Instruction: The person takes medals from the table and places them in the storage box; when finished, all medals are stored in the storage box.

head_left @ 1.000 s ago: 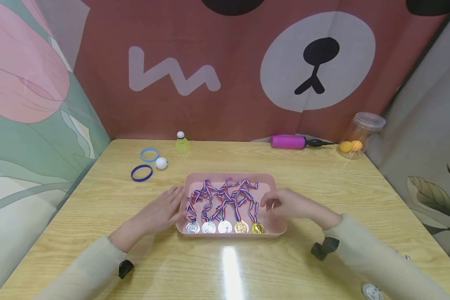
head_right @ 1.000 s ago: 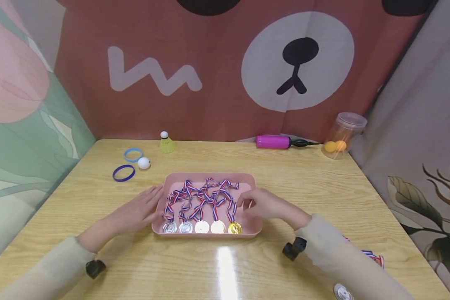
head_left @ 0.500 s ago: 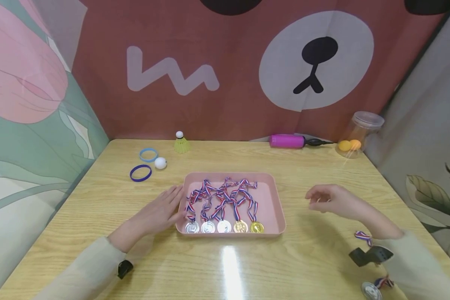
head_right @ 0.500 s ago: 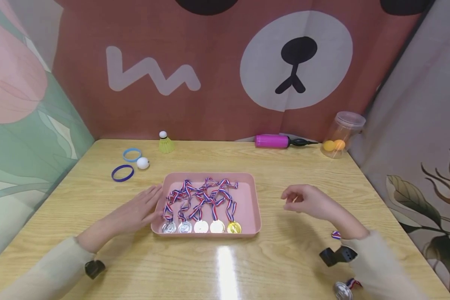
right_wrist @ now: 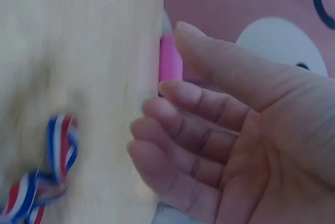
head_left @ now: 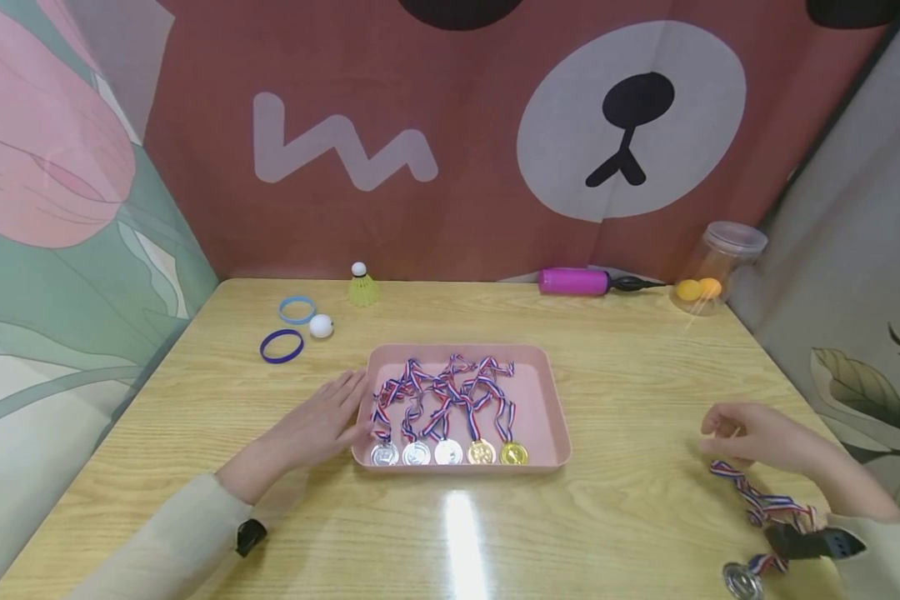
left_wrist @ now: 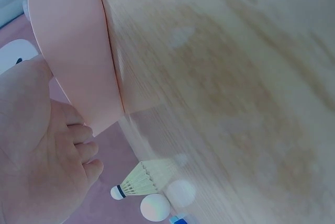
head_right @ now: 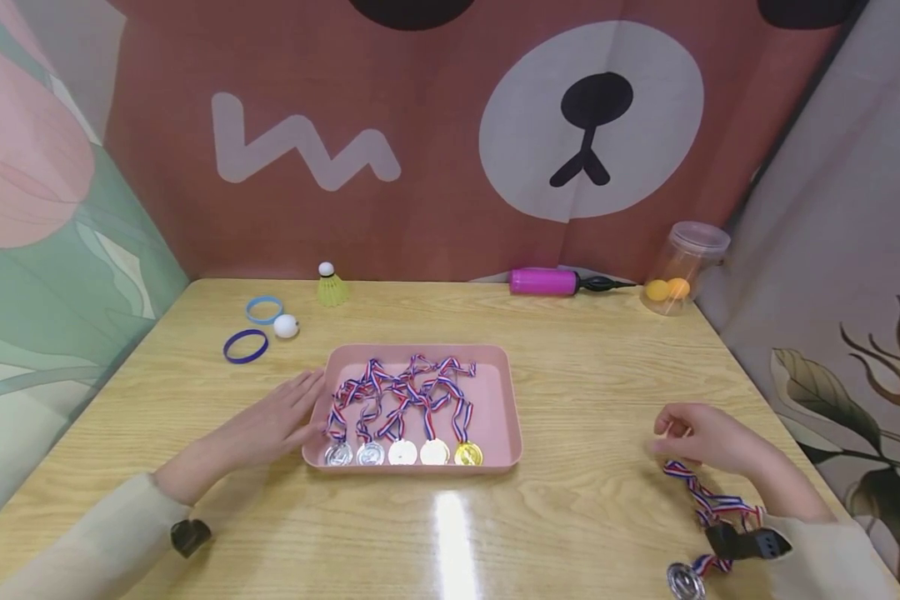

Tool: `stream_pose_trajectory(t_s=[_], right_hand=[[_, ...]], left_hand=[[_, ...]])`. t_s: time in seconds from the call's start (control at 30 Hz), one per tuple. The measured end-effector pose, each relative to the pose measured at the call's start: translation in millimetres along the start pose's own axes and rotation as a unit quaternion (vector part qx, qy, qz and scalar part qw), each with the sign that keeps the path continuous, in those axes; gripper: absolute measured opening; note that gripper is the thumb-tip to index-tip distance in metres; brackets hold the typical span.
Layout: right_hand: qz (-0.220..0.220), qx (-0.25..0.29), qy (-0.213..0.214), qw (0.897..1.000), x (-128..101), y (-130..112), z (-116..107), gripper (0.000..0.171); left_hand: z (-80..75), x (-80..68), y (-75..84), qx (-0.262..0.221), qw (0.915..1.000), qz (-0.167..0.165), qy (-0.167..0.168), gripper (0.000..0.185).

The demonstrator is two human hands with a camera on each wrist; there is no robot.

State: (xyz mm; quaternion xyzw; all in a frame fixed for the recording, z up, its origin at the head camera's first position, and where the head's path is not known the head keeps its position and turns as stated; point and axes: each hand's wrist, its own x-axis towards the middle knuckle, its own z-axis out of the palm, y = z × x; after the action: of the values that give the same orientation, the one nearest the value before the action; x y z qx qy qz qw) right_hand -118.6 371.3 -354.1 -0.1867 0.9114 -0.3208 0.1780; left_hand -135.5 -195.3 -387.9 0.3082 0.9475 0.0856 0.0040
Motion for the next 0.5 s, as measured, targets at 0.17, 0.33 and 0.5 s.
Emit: stream_pose_trajectory(t_s=[0.17,0.33,0.5], right_hand=[[0.035,0.014,-0.023,0.999,-16,14,0,0.021],[0.062,0.06,-0.053,0.995,-29,24,3,0.024],[0.136,0.045,-0.054,0.988,-42,30,7,0.029]], left_hand=[[0.9,0.1,-0.5,0.003,1.0,0.0,0.0,0.067],[1.4,0.4,-0.4,0.003,1.0,-0.001,-0.002,0.067],[0.9,0.1,-0.6,0.0,1.0,-0.001,-0.001,0.067]])
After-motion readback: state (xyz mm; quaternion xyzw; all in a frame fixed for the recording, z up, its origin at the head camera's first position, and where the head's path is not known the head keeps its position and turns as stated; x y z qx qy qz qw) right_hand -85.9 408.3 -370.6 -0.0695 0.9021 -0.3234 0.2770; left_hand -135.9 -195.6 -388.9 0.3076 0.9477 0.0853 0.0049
